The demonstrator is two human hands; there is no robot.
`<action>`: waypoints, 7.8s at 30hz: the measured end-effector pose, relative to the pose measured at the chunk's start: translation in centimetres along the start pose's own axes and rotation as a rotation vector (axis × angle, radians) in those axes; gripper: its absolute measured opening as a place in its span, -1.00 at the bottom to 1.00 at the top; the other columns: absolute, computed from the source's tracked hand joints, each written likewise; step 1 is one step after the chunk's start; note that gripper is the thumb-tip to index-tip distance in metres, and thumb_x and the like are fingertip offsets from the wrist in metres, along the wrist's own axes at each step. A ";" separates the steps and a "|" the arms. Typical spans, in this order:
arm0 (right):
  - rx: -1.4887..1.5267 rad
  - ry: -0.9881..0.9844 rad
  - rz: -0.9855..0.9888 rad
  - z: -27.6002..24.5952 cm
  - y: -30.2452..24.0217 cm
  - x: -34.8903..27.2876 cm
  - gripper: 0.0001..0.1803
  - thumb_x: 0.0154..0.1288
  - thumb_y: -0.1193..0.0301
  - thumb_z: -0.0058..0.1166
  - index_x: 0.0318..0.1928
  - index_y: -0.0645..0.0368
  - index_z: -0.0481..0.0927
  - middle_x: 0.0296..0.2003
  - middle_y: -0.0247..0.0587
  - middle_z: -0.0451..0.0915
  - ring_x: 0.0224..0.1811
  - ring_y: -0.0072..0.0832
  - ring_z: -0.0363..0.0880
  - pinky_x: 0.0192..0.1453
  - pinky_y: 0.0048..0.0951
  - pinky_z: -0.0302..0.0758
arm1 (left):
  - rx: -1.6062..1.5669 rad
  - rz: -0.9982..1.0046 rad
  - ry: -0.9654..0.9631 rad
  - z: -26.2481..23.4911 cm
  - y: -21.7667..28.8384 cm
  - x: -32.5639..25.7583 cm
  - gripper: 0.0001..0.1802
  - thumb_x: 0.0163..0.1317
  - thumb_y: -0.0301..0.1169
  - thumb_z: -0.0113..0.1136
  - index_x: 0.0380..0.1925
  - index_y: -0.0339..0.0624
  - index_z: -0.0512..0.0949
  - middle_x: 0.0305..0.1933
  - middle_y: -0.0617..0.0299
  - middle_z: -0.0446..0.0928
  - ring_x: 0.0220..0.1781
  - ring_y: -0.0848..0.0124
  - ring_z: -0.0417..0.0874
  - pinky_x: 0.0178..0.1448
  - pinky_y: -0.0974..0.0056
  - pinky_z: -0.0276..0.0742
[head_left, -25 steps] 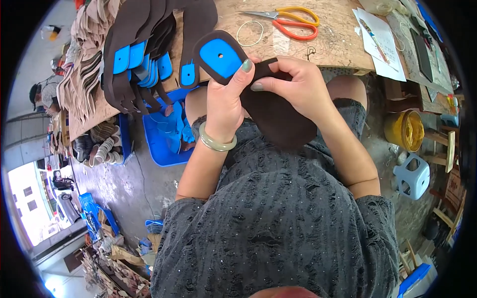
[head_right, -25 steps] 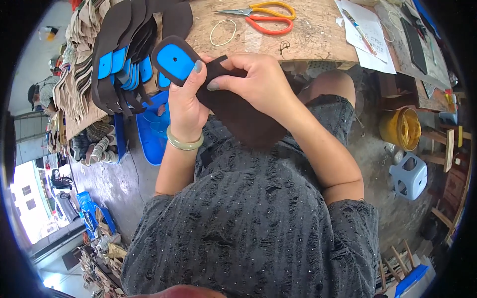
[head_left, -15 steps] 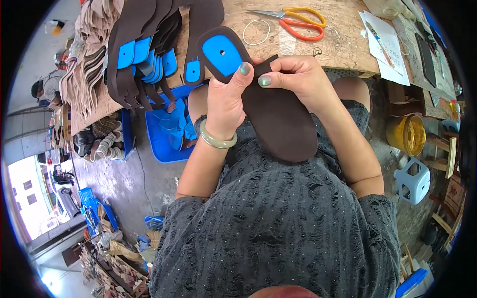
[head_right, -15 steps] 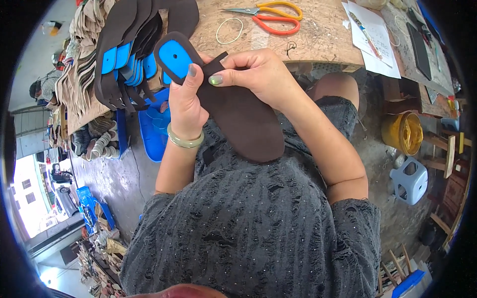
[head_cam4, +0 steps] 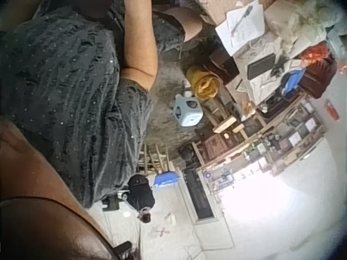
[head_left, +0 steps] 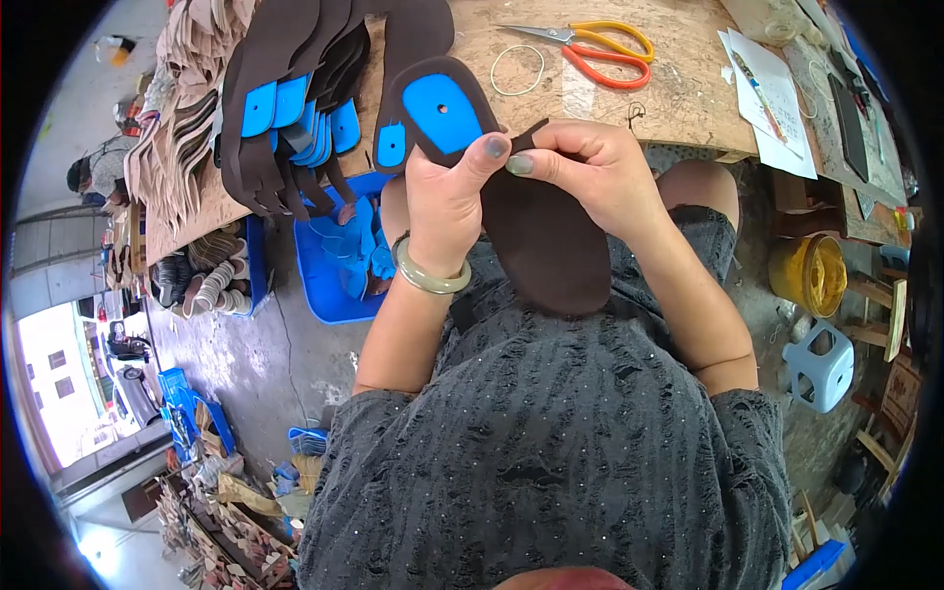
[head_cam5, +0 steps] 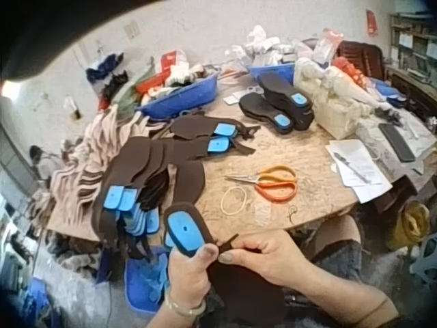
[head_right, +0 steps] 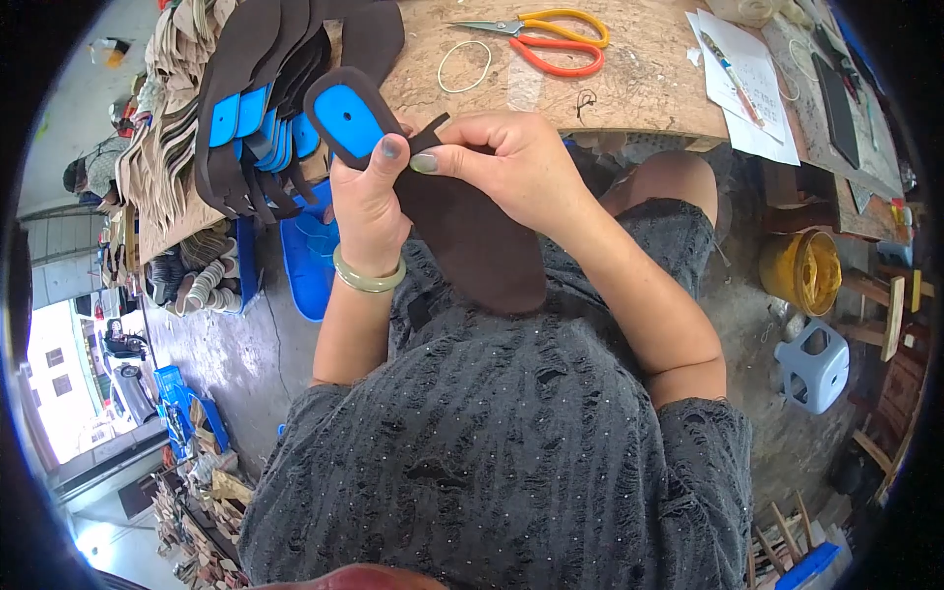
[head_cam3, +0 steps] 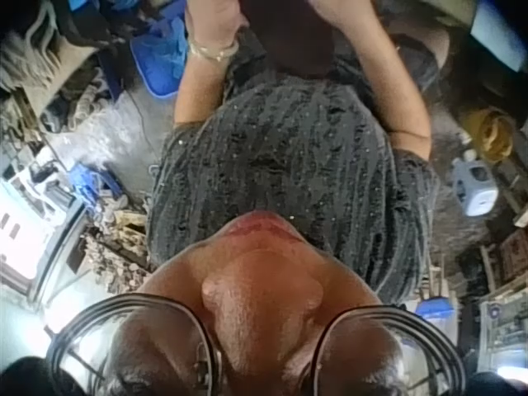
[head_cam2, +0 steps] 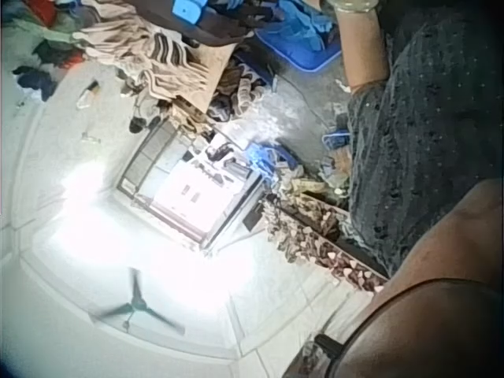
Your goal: Attaching blue padded components to brown shoe insoles at a workbench.
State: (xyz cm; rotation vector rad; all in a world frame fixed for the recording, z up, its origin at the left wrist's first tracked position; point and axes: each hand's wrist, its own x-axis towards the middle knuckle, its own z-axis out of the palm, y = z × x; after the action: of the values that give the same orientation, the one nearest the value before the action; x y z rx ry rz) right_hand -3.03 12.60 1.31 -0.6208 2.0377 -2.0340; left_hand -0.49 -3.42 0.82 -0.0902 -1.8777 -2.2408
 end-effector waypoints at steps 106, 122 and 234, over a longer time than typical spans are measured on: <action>0.820 -0.016 0.130 0.3 3.8 4.4 -0.52 0.43 0.24 -0.12 0.22 0.27 0.32 -0.18 -0.24 0.54 -0.17 -0.45 0.53 -0.04 -0.41 0.48 | 0.678 0.318 -0.486 -3.8 0.6 0.7 -0.73 0.38 -0.31 -0.14 -0.23 -0.23 0.52 -0.35 0.13 0.50 -0.23 0.38 0.55 -0.12 0.24 0.50; 0.774 -0.253 0.187 0.5 1.0 4.3 -0.35 0.50 0.00 -0.50 0.18 0.36 0.34 0.07 0.02 0.51 0.10 -0.29 0.52 0.16 -0.31 0.49 | -0.066 -0.539 -0.330 -1.2 0.5 1.8 -0.65 0.44 -0.22 -0.08 -0.15 -0.30 0.54 -0.16 0.34 0.55 -0.16 0.60 0.51 -0.07 0.44 0.46; 1.261 0.033 -0.083 -2.1 0.8 5.5 -0.62 0.41 0.21 -0.13 0.05 0.24 0.30 -0.46 -0.35 0.31 -0.30 -0.42 0.38 0.12 -0.12 0.37 | -0.062 -0.175 -0.143 0.4 -1.2 1.8 -0.56 0.25 -0.53 0.17 0.13 -0.33 0.37 -0.03 0.18 0.56 -0.06 0.54 0.55 0.07 0.42 0.48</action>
State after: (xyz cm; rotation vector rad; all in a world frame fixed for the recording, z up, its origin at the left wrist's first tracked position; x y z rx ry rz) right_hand -8.93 12.12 1.45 -0.3636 0.4103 -2.7548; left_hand -2.52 -3.10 0.07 -0.1013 -1.9571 -2.4695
